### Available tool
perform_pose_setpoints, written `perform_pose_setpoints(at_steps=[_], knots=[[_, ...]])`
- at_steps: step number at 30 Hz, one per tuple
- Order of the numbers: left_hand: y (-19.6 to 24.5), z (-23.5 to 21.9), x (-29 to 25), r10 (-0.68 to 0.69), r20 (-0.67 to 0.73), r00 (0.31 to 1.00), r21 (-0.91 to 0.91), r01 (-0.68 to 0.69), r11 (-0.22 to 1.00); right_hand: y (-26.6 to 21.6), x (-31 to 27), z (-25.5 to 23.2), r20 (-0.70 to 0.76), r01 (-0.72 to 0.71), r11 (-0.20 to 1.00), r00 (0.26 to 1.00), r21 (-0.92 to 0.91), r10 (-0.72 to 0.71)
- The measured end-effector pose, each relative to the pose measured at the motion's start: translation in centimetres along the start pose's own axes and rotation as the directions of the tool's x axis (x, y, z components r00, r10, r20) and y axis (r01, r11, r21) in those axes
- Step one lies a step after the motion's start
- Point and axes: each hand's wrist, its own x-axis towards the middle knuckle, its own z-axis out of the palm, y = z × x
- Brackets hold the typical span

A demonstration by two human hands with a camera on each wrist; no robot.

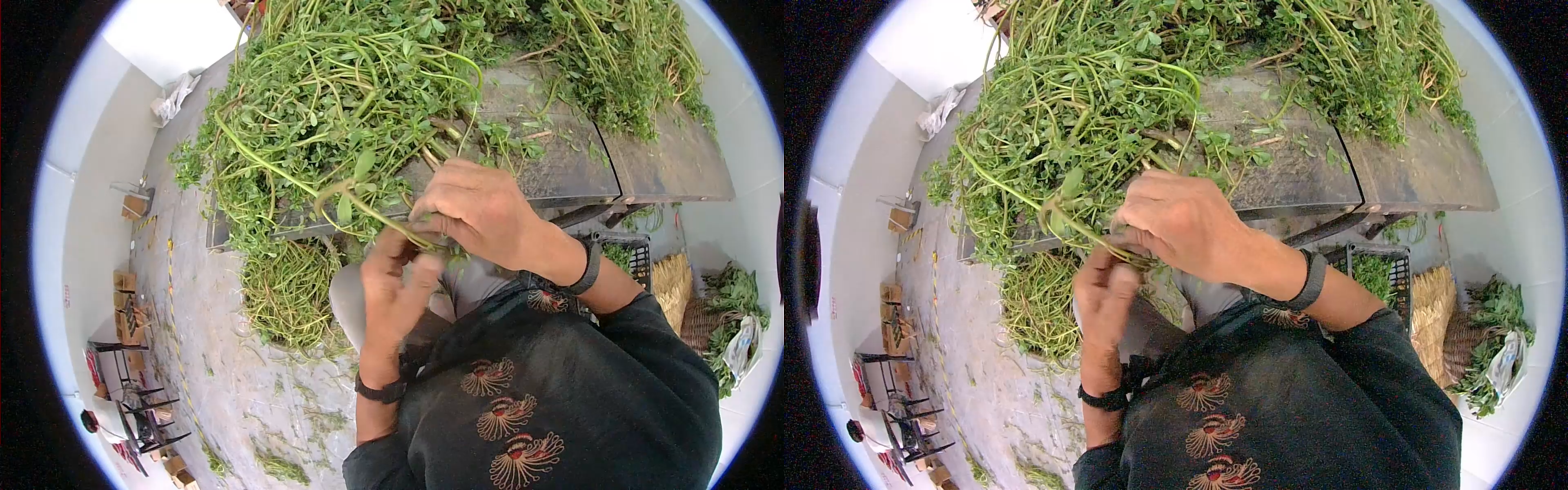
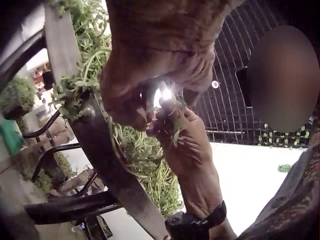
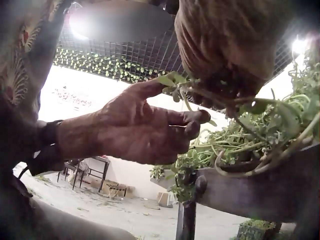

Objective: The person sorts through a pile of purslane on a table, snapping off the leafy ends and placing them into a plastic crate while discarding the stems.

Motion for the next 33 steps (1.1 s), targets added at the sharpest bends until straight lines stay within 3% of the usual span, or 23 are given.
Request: perform_pose_setpoints(at_steps=[2,4,6,7,8,10,11,12,14,16,17,18,19,21,25,26,27,28,30,33], knots=[[0.5,-0.3,-0.1,-0.256,-0.161,0.953,-0.427,0.167,0.889,0.1,-0.4,0.3,0.008,-0.005,1.000,1.000,0.023,0.004],[1.0,-0.1,0.4,-0.217,-0.212,0.953,-0.408,0.116,0.906,-0.2,-0.7,0.9,0.041,-0.007,1.000,0.999,0.021,0.007],[1.0,-0.3,0.4,-0.287,-0.276,0.917,-0.185,0.242,0.952,-0.6,-0.8,0.9,0.035,-0.022,1.000,0.999,-0.017,0.022],[1.1,0.3,0.5,-0.237,-0.397,0.887,-0.138,0.198,0.971,-0.8,-0.9,0.8,0.030,-0.033,0.998,0.999,-0.055,0.035],[0.9,0.4,0.5,-0.240,-0.387,0.890,-0.142,0.200,0.969,-1.3,-1.1,0.8,0.028,-0.042,0.997,0.999,-0.062,0.044],[0.5,0.0,0.5,-0.177,-0.392,0.903,-0.169,0.118,0.978,-2.7,-1.4,0.8,0.102,0.030,0.996,0.995,-0.078,-0.021],[0.4,-0.1,0.5,-0.196,-0.410,0.891,-0.218,0.113,0.969,-2.9,-1.7,0.4,0.146,0.015,0.999,0.989,0.050,-0.022],[0.2,-0.9,0.6,-0.200,-0.410,0.890,-0.219,0.116,0.969,-3.2,-1.9,-0.2,0.148,0.011,0.999,0.989,0.052,-0.019],[-0.4,-2.9,1.0,-0.374,-0.488,0.789,-0.499,0.100,0.861,-3.9,-2.1,-1.9,0.204,-0.005,0.950,0.977,0.312,-0.062],[0.0,-3.3,0.9,-0.366,-0.459,0.810,-0.569,0.048,0.821,-3.2,-2.0,-3.5,0.146,-0.118,0.912,0.987,0.393,0.065],[0.4,-3.3,1.0,-0.375,-0.455,0.808,-0.608,0.027,0.794,-3.1,-1.9,-4.3,0.219,-0.398,0.787,0.917,0.472,0.332],[0.6,-3.3,1.1,-0.381,-0.450,0.808,-0.643,0.002,0.766,-2.9,-1.8,-4.9,0.311,-0.628,0.581,0.771,0.518,0.556],[0.6,-3.4,1.0,-0.373,-0.424,0.825,-0.676,-0.014,0.737,-2.2,-2.1,-4.9,0.311,-0.626,0.582,0.773,0.519,0.554],[0.6,-3.2,1.0,-0.364,-0.419,0.832,-0.688,-0.029,0.725,-0.5,-3.0,-4.3,0.449,-0.618,0.124,0.680,0.776,0.580],[0.3,-3.2,0.6,-0.328,-0.362,0.872,-0.703,-0.025,0.711,-0.1,-2.9,-3.7,0.479,-0.569,0.034,0.721,0.821,0.500],[0.4,-3.1,0.5,-0.329,-0.363,0.872,-0.702,-0.023,0.712,-0.3,-2.5,-3.3,0.328,-0.545,0.434,0.814,0.717,0.480],[0.6,-2.9,0.5,-0.315,-0.358,0.879,-0.681,-0.014,0.732,-0.5,-2.0,-2.9,0.201,-0.435,0.759,0.900,0.484,0.388],[0.7,-2.7,0.5,-0.301,-0.352,0.886,-0.659,-0.006,0.752,-0.9,-1.7,-2.4,0.200,-0.435,0.759,0.900,0.485,0.387],[1.0,-2.3,0.5,-0.295,-0.358,0.886,-0.638,-0.001,0.770,-1.8,-1.4,-1.3,0.139,-0.243,0.960,0.965,0.140,0.224],[1.4,-1.7,0.4,-0.288,-0.357,0.889,-0.622,0.004,0.783,-2.1,-1.5,0.8,0.095,-0.179,0.980,0.981,0.088,0.171]])
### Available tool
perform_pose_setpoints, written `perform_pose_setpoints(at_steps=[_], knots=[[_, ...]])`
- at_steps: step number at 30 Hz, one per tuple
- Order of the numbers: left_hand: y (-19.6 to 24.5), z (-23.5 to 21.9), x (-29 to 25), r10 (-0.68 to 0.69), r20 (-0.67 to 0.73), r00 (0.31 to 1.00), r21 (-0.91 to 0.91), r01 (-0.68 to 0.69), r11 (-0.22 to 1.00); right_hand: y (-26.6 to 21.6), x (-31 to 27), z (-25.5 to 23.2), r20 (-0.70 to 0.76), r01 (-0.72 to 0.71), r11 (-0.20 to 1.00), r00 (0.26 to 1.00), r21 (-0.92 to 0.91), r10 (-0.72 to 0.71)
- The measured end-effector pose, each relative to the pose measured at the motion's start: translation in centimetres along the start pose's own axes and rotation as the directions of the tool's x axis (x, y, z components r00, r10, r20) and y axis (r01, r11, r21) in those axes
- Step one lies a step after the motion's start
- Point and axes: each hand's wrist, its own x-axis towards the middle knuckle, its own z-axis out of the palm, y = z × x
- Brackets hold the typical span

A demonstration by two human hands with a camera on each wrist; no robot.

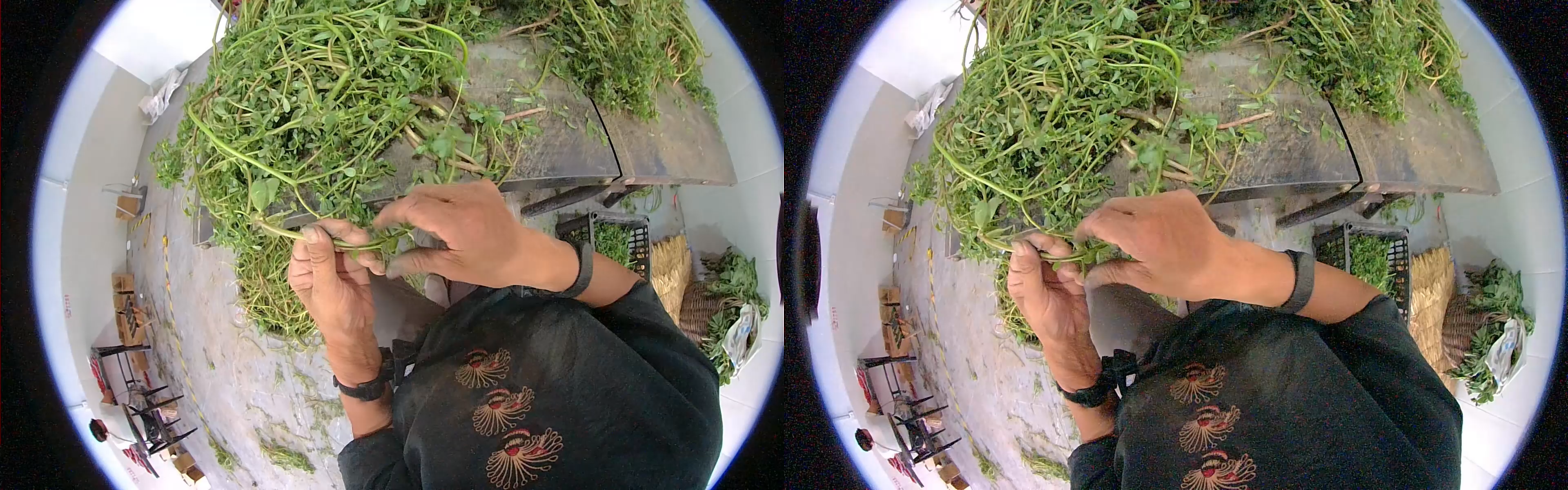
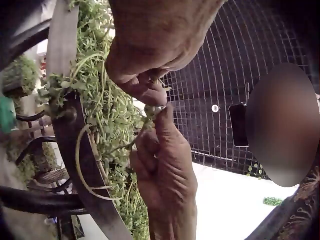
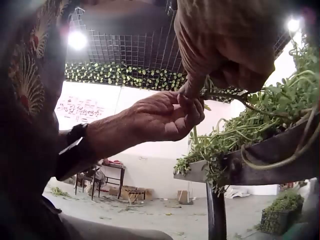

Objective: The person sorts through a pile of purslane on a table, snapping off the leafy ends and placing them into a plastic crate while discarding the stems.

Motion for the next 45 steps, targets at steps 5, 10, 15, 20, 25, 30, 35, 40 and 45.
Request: perform_pose_setpoints(at_steps=[5,10,15,20,25,30,35,40,45], knots=[[-0.3,0.1,-0.3,0.047,0.012,0.999,0.090,-0.048,0.995,1.0,-0.2,0.7,0.001,0.133,0.978,0.991,-0.162,-0.134],[-0.4,0.0,-0.6,0.095,-0.046,0.994,0.235,-0.082,0.968,-0.5,-0.8,0.6,-0.032,0.224,0.966,0.973,-0.132,-0.230],[0.1,-0.5,0.4,0.149,-0.162,0.976,0.148,-0.125,0.981,-1.9,-2.8,1.0,0.218,0.121,0.908,0.950,0.401,-0.223],[1.4,-3.1,0.7,0.064,-0.054,0.996,-0.184,-0.073,0.980,-0.6,-2.9,-1.4,0.413,-0.317,0.584,0.910,0.747,-0.034],[1.9,-4.4,0.7,-0.025,-0.012,1.000,-0.424,0.018,0.905,1.5,-2.9,-2.6,0.464,-0.483,0.005,0.843,0.875,0.273],[2.2,-4.8,0.2,-0.099,0.084,0.991,-0.528,0.129,0.839,2.5,-0.9,-3.5,0.362,-0.436,0.280,0.889,0.855,0.280],[2.9,-4.8,-1.3,-0.160,0.052,0.986,-0.555,0.161,0.816,-0.2,-0.8,0.6,0.498,-0.322,0.860,0.862,0.395,0.094],[2.9,-6.2,-2.0,-0.081,0.106,0.991,-0.517,0.125,0.847,0.5,-2.8,5.6,0.430,-0.126,0.860,0.895,0.495,-0.117],[2.0,-5.2,-3.7,-0.102,-0.040,0.994,-0.189,0.093,0.978,1.6,-3.4,6.5,0.468,-0.236,0.793,0.881,0.562,-0.068]])
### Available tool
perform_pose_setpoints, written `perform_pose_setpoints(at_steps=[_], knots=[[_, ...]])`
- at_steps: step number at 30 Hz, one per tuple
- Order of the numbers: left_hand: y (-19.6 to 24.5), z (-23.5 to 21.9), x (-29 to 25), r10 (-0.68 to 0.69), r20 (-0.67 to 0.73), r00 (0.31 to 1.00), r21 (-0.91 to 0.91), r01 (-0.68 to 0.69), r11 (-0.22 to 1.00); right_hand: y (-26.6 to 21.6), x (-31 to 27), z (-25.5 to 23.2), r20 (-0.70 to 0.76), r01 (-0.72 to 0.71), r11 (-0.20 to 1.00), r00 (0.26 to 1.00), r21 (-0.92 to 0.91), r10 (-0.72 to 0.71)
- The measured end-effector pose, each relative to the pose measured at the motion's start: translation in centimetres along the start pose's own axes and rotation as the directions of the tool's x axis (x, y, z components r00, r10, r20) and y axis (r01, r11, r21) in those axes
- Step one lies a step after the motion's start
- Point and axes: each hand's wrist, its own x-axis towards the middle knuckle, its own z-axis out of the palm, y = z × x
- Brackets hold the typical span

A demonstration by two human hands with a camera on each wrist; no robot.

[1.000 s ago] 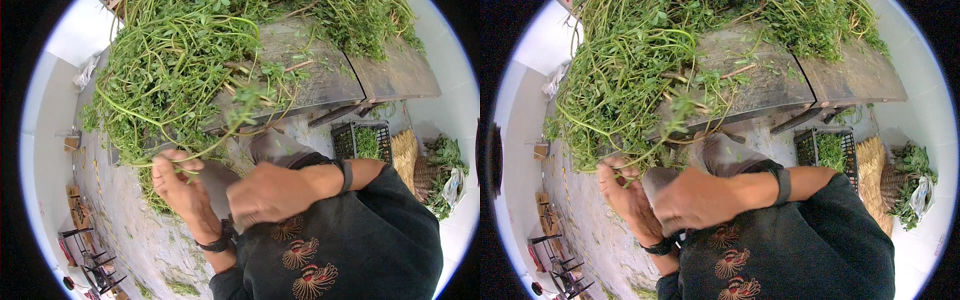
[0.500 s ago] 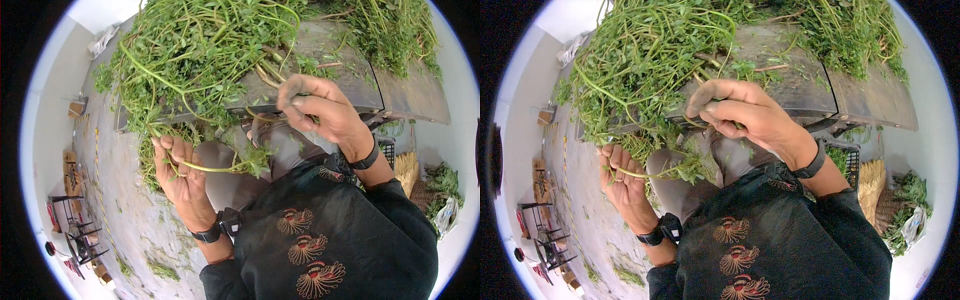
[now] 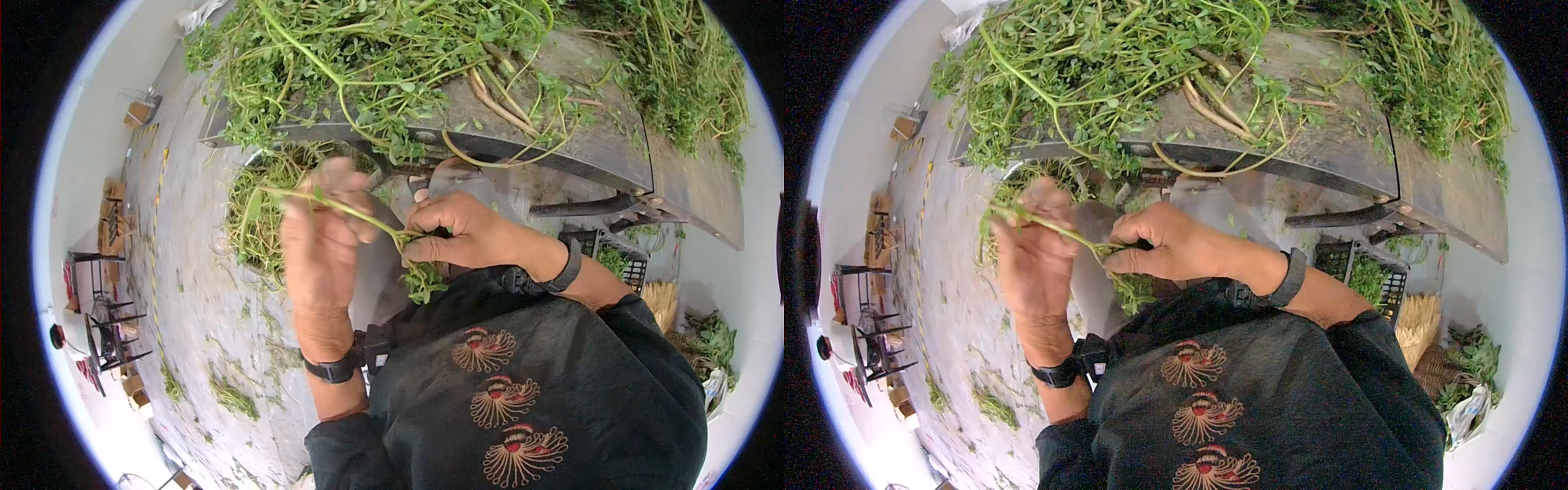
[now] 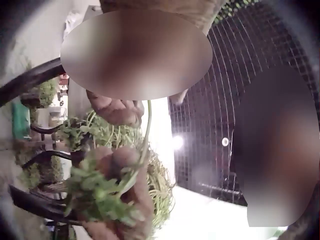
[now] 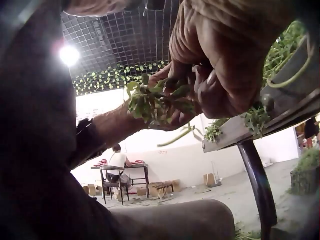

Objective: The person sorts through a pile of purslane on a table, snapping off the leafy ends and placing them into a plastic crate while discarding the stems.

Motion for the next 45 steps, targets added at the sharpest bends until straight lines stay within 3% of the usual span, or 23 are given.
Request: perform_pose_setpoints(at_steps=[2,5,8,12,14,15,17,18,20,22,25,27,30,31,32,33,34,36,37,39,42,43,45], knots=[[-1.6,-0.3,-1.1,-0.019,0.092,0.996,0.425,-0.022,0.905,-0.1,-0.2,-0.2,0.012,-0.119,0.991,0.993,-0.066,0.120],[-2.4,-0.2,-1.6,-0.074,0.086,0.994,0.581,0.011,0.814,0.4,-0.7,-0.3,-0.088,-0.089,0.996,0.992,0.007,0.089],[-3.2,-0.4,-2.1,-0.061,0.044,0.997,0.530,0.028,0.848,-0.2,-1.0,-0.7,-0.090,-0.164,0.986,0.982,0.007,0.164],[-4.6,-0.1,-2.5,-0.016,-0.033,0.999,0.497,0.030,0.867,0.7,-1.7,-0.8,-0.140,-0.103,0.992,0.984,0.076,0.113],[-5.0,0.3,-2.5,-0.070,-0.024,0.997,0.455,0.073,0.888,1.2,-2.2,-0.9,-0.177,-0.317,0.942,0.926,0.109,0.332],[-5.4,0.4,-2.4,-0.052,-0.044,0.998,0.461,0.066,0.885,1.2,-2.0,-0.6,-0.153,-0.309,0.944,0.933,0.116,0.324],[-6.0,0.3,-2.2,-0.035,0.039,0.999,0.496,0.011,0.868,0.7,-1.9,0.3,-0.175,-0.217,0.886,0.935,0.408,0.310],[-6.2,0.0,-2.1,-0.022,0.026,0.999,0.502,0.006,0.865,0.9,-2.0,0.4,-0.158,-0.215,0.885,0.940,0.413,0.303],[-6.4,-0.6,-2.1,0.114,0.105,0.988,0.645,-0.155,0.748,1.4,-2.2,0.3,-0.149,-0.268,0.852,0.918,0.451,0.368],[-6.5,-0.5,-2.1,0.155,0.089,0.984,0.646,-0.175,0.743,2.0,-2.3,0.2,-0.211,-0.269,0.890,0.908,0.367,0.362],[-6.9,-0.5,-2.1,0.293,0.129,0.948,0.711,-0.294,0.639,1.7,-2.2,-0.2,-0.142,-0.323,0.908,0.919,0.267,0.369],[-7.1,-0.2,-2.4,0.359,0.062,0.931,0.712,-0.294,0.638,0.1,-2.1,-0.8,0.063,-0.175,0.941,0.977,-0.291,0.201],[-6.0,1.0,-3.3,0.233,-0.029,0.972,0.714,-0.143,0.685,-2.9,-1.8,-1.7,0.150,-0.275,0.941,0.940,-0.197,0.306],[-6.0,0.2,-3.1,0.222,-0.117,0.968,0.826,-0.029,0.562,-3.1,-2.3,-1.4,0.127,-0.295,0.934,0.938,-0.202,0.324],[-5.9,-1.2,-2.7,0.225,-0.195,0.955,0.901,0.084,0.425,-3.4,-2.8,-0.8,0.348,-0.056,0.998,0.936,-0.025,0.061],[-5.5,-3.0,-1.8,0.234,-0.276,0.932,0.752,0.058,0.657,-3.7,-3.0,-0.2,0.503,0.153,0.968,0.832,0.198,-0.235],[-5.1,-3.8,-1.0,0.213,-0.361,0.908,0.552,0.023,0.834,-5.1,-3.1,0.4,0.585,0.021,0.952,0.784,0.306,-0.206],[-5.7,-3.2,-0.6,0.233,-0.326,0.916,0.526,-0.029,0.850,-3.8,-2.7,-0.3,0.407,0.142,0.978,0.893,0.154,-0.194],[-5.3,-2.9,-1.8,0.265,-0.331,0.905,0.511,-0.064,0.857,-2.8,-2.9,0.0,0.128,0.044,0.998,0.991,0.041,-0.049],[-5.7,-2.7,-2.0,0.257,-0.306,0.917,0.523,-0.064,0.850,-0.8,-1.8,-0.5,-0.261,-0.189,0.975,0.953,-0.114,0.154],[-5.9,-1.8,-2.3,0.221,-0.273,0.936,0.561,-0.032,0.827,2.8,-1.2,1.5,-0.205,-0.055,0.988,0.978,-0.147,0.024],[-5.9,-1.5,-2.5,0.172,-0.251,0.953,0.576,0.004,0.818,2.3,-1.1,1.5,-0.114,-0.246,0.968,0.964,-0.057,0.239],[-5.8,-1.4,-2.4,0.183,-0.272,0.945,0.551,-0.003,0.835,3.1,-0.9,2.0,-0.154,-0.228,0.973,0.963,-0.033,0.220]])
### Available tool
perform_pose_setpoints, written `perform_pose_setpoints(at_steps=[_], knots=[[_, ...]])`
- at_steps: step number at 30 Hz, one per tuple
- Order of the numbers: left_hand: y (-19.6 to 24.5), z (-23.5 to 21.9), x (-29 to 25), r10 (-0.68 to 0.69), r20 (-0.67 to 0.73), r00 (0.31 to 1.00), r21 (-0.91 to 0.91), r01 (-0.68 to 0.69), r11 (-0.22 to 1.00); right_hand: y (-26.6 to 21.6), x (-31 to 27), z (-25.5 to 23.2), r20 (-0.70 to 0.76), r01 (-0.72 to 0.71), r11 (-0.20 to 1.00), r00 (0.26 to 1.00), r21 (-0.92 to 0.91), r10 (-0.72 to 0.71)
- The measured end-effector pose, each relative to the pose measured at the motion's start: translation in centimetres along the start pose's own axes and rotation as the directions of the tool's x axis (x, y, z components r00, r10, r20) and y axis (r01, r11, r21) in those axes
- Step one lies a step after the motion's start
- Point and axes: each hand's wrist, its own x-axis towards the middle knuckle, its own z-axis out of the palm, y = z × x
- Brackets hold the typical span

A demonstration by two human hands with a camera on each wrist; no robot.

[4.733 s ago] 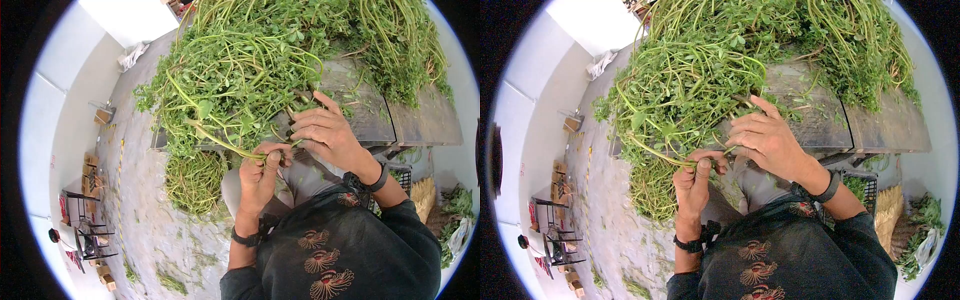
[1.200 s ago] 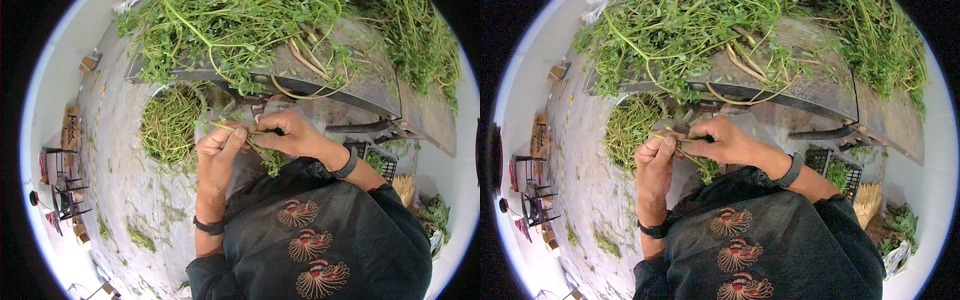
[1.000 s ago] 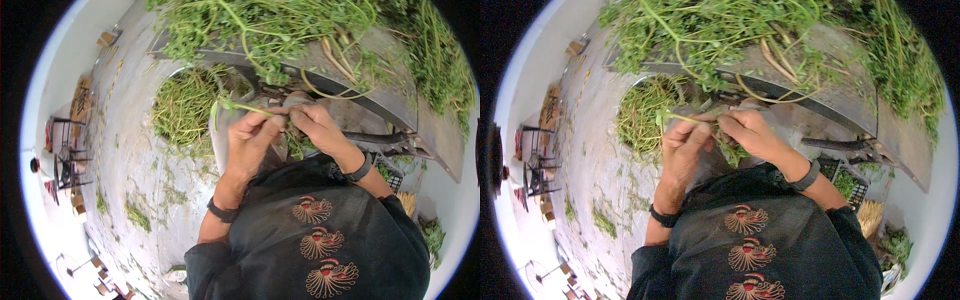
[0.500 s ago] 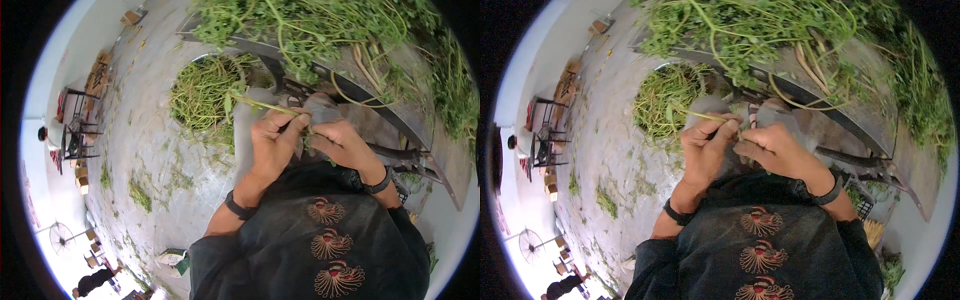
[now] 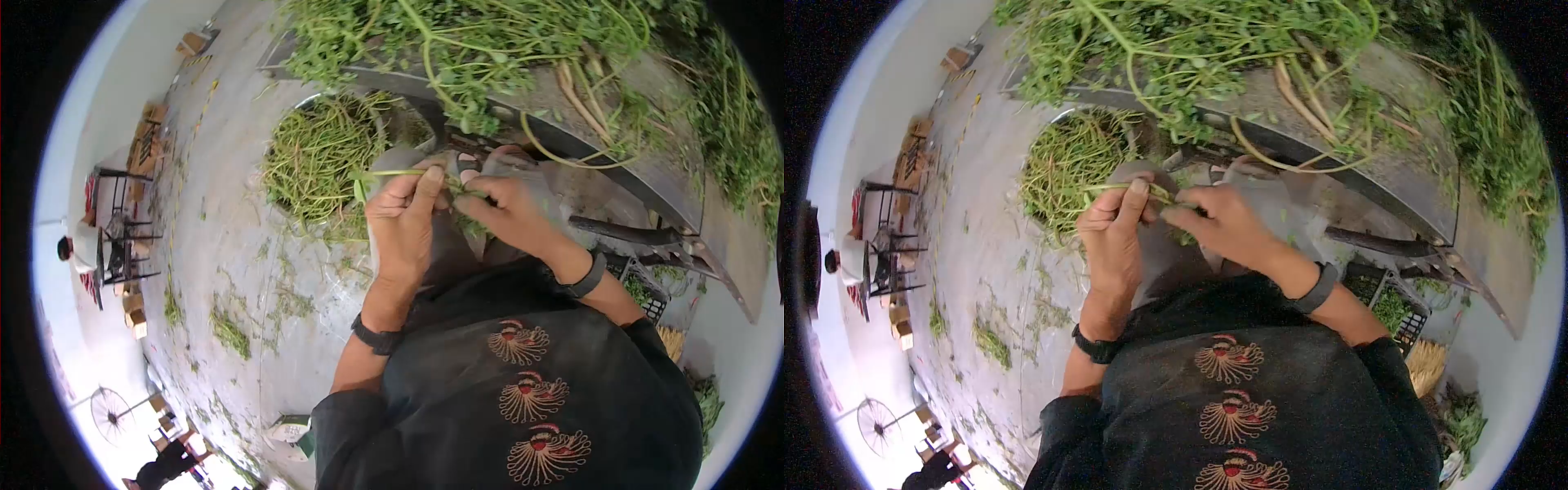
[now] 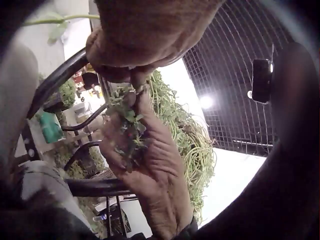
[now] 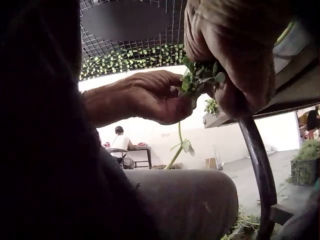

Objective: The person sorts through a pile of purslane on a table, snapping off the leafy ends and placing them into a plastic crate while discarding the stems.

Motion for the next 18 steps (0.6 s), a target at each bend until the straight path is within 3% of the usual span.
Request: perform_pose_setpoints(at_steps=[1,3,5,6,7,8,9,11,13,14,15,16,18], knots=[[-0.3,0.4,0.6,0.003,0.011,1.000,-0.049,-0.003,0.999,0.5,0.5,-0.4,-0.073,0.012,1.000,0.997,0.001,-0.012],[-0.6,0.3,0.9,-0.027,-0.028,0.999,-0.089,0.024,0.996,0.1,0.7,-0.6,-0.030,0.055,0.994,0.998,-0.094,-0.058],[-1.3,0.2,1.1,-0.066,-0.031,0.997,-0.112,0.062,0.992,-0.7,0.2,-0.2,0.149,0.268,0.949,0.958,-0.167,-0.244],[-1.2,0.1,1.1,-0.070,-0.046,0.997,-0.106,0.065,0.992,-1.6,0.2,-0.5,0.245,0.210,0.960,0.956,-0.186,-0.161],[-1.3,-0.3,1.5,-0.072,-0.049,0.996,-0.106,0.066,0.992,-2.2,-0.3,-0.2,0.247,0.209,0.961,0.956,-0.184,-0.160],[-1.5,-1.0,2.6,-0.088,-0.160,0.983,-0.169,0.060,0.984,-2.9,-1.1,0.5,0.418,0.352,0.934,0.859,-0.065,-0.295],[-1.9,-2.0,3.5,-0.110,-0.266,0.958,-0.232,0.047,0.972,-3.5,-2.0,1.0,0.555,0.463,0.883,0.716,0.076,-0.423],[-2.6,-5.7,5.3,-0.014,-0.292,0.956,-0.132,-0.026,0.991,-4.4,-3.0,1.7,0.646,0.287,0.929,0.669,0.233,-0.368],[-1.3,-7.6,6.5,0.088,-0.160,0.983,0.134,-0.067,0.989,-3.6,-2.0,0.4,0.544,0.252,0.948,0.776,0.196,-0.319],[-0.7,-8.9,7.3,0.090,-0.161,0.983,0.136,-0.069,0.988,-2.9,-1.8,-0.4,0.550,0.156,0.960,0.793,0.233,-0.262],[0.0,-10.2,8.5,0.078,-0.131,0.988,0.322,-0.033,0.946,-2.4,-1.3,-0.8,0.558,0.063,0.961,0.803,0.270,-0.209],[0.7,-11.9,9.8,0.055,-0.100,0.993,0.495,0.002,0.869,-1.7,-1.0,-0.5,0.554,0.065,0.960,0.805,0.272,-0.212],[-1.5,-18.4,14.3,0.158,-0.104,0.982,0.642,-0.054,0.765,-0.6,-1.4,-0.4,0.478,-0.103,0.885,0.866,0.454,-0.144]])
